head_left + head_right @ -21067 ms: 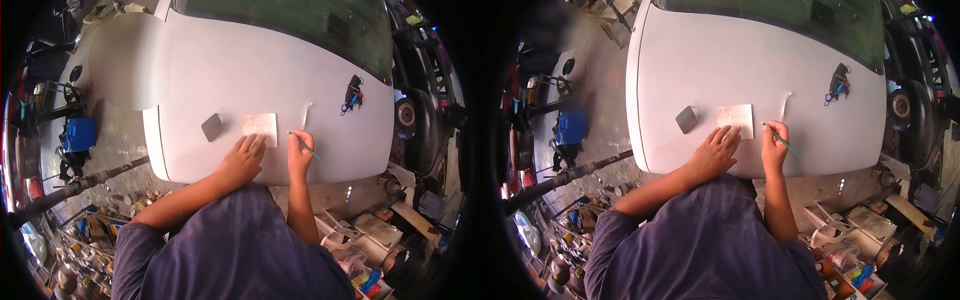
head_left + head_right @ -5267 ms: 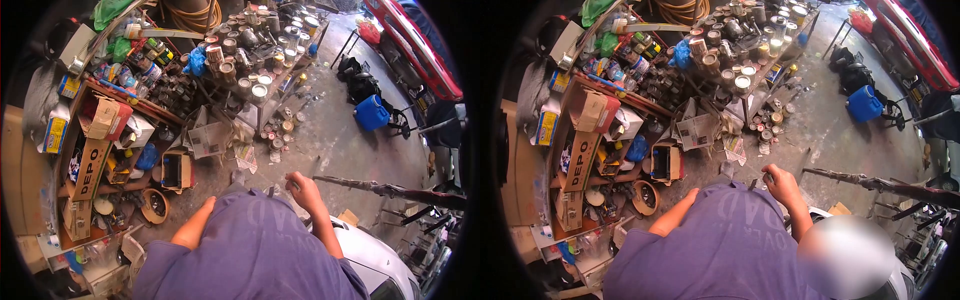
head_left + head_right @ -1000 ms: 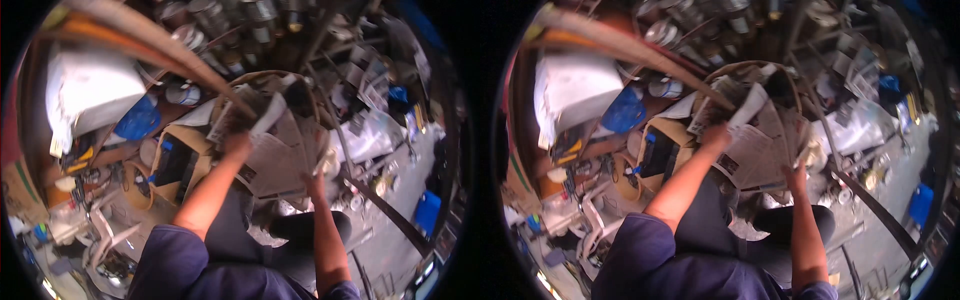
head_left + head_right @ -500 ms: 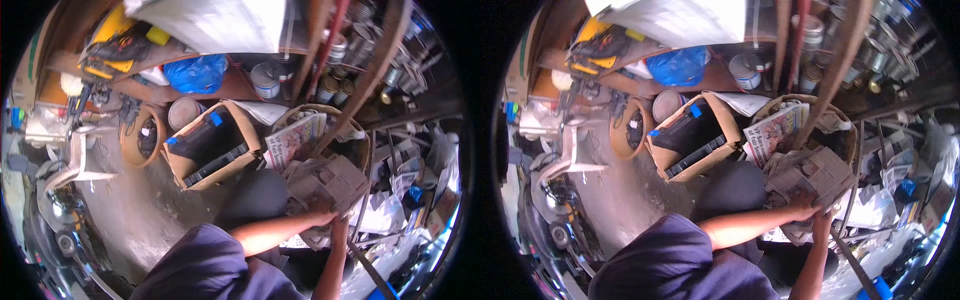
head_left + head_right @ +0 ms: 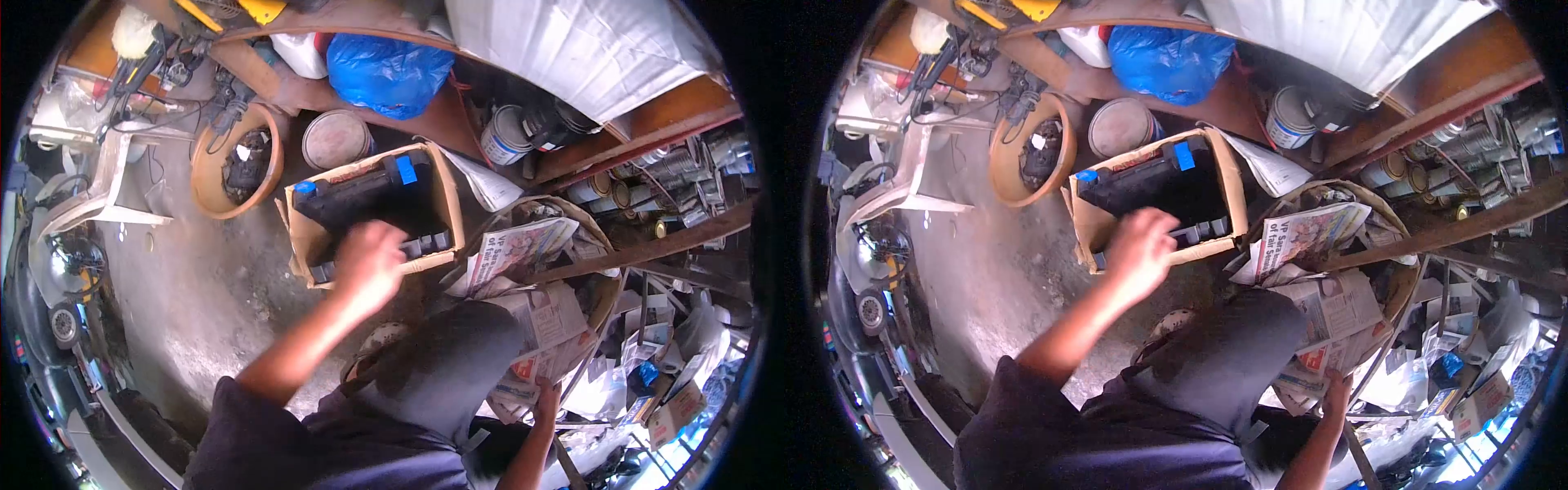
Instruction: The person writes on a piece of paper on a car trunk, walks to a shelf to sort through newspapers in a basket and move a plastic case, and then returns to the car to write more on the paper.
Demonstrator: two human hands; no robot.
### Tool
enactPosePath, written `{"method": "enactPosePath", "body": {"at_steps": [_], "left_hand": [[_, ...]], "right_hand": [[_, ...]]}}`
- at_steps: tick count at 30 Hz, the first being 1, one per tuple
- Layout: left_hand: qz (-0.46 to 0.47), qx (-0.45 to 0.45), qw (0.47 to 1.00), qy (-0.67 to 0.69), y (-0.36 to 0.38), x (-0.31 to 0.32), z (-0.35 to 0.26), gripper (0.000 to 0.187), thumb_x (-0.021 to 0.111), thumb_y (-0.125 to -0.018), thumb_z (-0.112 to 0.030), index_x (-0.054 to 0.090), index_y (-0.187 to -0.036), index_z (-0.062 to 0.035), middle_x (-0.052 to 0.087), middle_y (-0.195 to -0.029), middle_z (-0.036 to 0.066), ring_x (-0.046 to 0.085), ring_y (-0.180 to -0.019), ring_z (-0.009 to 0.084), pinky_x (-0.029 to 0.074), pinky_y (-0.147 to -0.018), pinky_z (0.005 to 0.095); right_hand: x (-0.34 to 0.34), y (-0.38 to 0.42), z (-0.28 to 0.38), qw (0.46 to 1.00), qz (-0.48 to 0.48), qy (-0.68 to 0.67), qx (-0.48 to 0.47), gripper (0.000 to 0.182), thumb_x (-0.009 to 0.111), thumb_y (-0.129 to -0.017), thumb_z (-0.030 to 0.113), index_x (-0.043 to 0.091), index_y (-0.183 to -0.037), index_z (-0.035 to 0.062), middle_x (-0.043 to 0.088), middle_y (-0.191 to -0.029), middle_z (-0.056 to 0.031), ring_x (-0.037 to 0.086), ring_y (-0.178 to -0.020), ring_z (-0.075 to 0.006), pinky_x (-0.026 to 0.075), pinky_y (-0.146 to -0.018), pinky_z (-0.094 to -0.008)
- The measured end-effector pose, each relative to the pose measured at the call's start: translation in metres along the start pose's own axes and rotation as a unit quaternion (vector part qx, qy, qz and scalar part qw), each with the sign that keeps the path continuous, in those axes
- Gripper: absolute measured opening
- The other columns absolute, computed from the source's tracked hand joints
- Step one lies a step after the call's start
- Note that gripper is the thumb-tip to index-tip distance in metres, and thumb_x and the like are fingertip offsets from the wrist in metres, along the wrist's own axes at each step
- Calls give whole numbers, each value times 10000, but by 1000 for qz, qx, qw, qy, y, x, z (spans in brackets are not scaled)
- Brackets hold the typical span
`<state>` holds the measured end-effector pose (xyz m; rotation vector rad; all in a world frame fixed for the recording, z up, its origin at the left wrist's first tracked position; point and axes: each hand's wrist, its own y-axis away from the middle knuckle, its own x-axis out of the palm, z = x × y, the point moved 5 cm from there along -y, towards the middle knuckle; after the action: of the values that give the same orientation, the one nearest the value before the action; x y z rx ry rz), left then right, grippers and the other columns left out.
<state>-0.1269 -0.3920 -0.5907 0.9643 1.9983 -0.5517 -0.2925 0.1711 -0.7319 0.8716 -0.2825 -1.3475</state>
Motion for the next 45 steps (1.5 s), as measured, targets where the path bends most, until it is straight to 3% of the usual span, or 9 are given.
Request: {"method": "enactPosePath", "body": {"at_steps": [2, 8, 9, 12, 14, 24, 27, 33, 45], "left_hand": [[172, -101, 976, -91, 22, 20, 88, 281, 644, -965, -163, 688, -1196, -9, 676, -1201, 207, 650, -1095, 415, 511, -993, 515], [138, -116, 981, -78, 76, 48, 70, 276, 640, -972, -163, 680, -1202, -15, 726, -1055, 175, 695, -1044, 361, 563, -937, 466], [204, -171, 962, -57, 75, 46, 64, 341, 687, -948, -179, 671, -1245, -12, 686, -1212, 193, 652, -1146, 367, 537, -1007, 473], [71, -84, 993, -48, 75, 37, 61, 539, 765, -902, -236, 616, -1371, -14, 543, -1451, 222, 532, -1328, 411, 460, -1130, 507], [48, -68, 988, -129, 59, 22, 69, 968, 855, -824, -423, 402, -1598, -59, 305, -1652, 279, 289, -1528, 492, 262, -1279, 528], [80, -108, 971, -200, 38, 10, 100, 1233, 747, -826, -711, 239, -1630, 73, 419, -1597, 255, 403, -1466, 375, 255, -1230, 536], [168, -164, 959, -161, 44, 15, 68, 1172, 781, -833, -644, 272, -1616, 63, 624, -1329, 244, 577, -1255, 370, 358, -1116, 506], [121, -126, 983, -59, 64, 70, 44, 396, 726, -960, -348, 622, -1171, -30, 710, -1071, 171, 692, -1034, 361, 494, -898, 516], [149, -205, 967, 39, 23, 41, 80, 444, 731, -960, -321, 536, -1219, -19, 734, -1017, 264, 732, -1004, 451, 574, -896, 556]], "right_hand": [[3, 4, 1, 1000, -4, -12, 4, 663, 702, -824, 110, 499, -1439, -31, 653, -1259, -195, 678, -1083, -354, 577, -920, -449], [11, 10, 6, 999, 18, -41, 7, 686, 699, -824, 107, 470, -1454, -37, 634, -1283, -223, 682, -1074, -380, 604, -892, -475], [12, 9, 9, 999, 33, -36, 7, 684, 698, -824, 107, 470, -1452, -39, 631, -1286, -226, 682, -1075, -385, 605, -895, -481], [14, 8, 14, 999, 31, -24, 11, 676, 688, -816, 88, 471, -1444, -38, 630, -1290, -219, 672, -1099, -378, 586, -925, -482], [16, 13, 19, 999, 32, -22, 16, 676, 677, -801, 56, 476, -1441, -28, 640, -1286, -196, 660, -1129, -354, 556, -969, -468], [18, 6, 17, 998, 58, -20, 9, 646, 683, -827, 61, 467, -1431, -24, 634, -1287, -205, 665, -1132, -375, 577, -948, -496], [19, 4, 11, 997, 57, -51, 5, 654, 673, -831, 56, 452, -1441, -26, 626, -1298, -214, 668, -1129, -381, 581, -949, -495], [16, -1, 8, 998, 51, -39, 8, 658, 648, -826, 43, 437, -1444, -35, 621, -1298, -240, 679, -1128, -404, 609, -930, -515], [2, -23, -4, 998, 65, 4, -27, 602, 655, -817, 67, 512, -1392, -39, 664, -1222, -220, 709, -1041, -382, 615, -881, -494]]}}
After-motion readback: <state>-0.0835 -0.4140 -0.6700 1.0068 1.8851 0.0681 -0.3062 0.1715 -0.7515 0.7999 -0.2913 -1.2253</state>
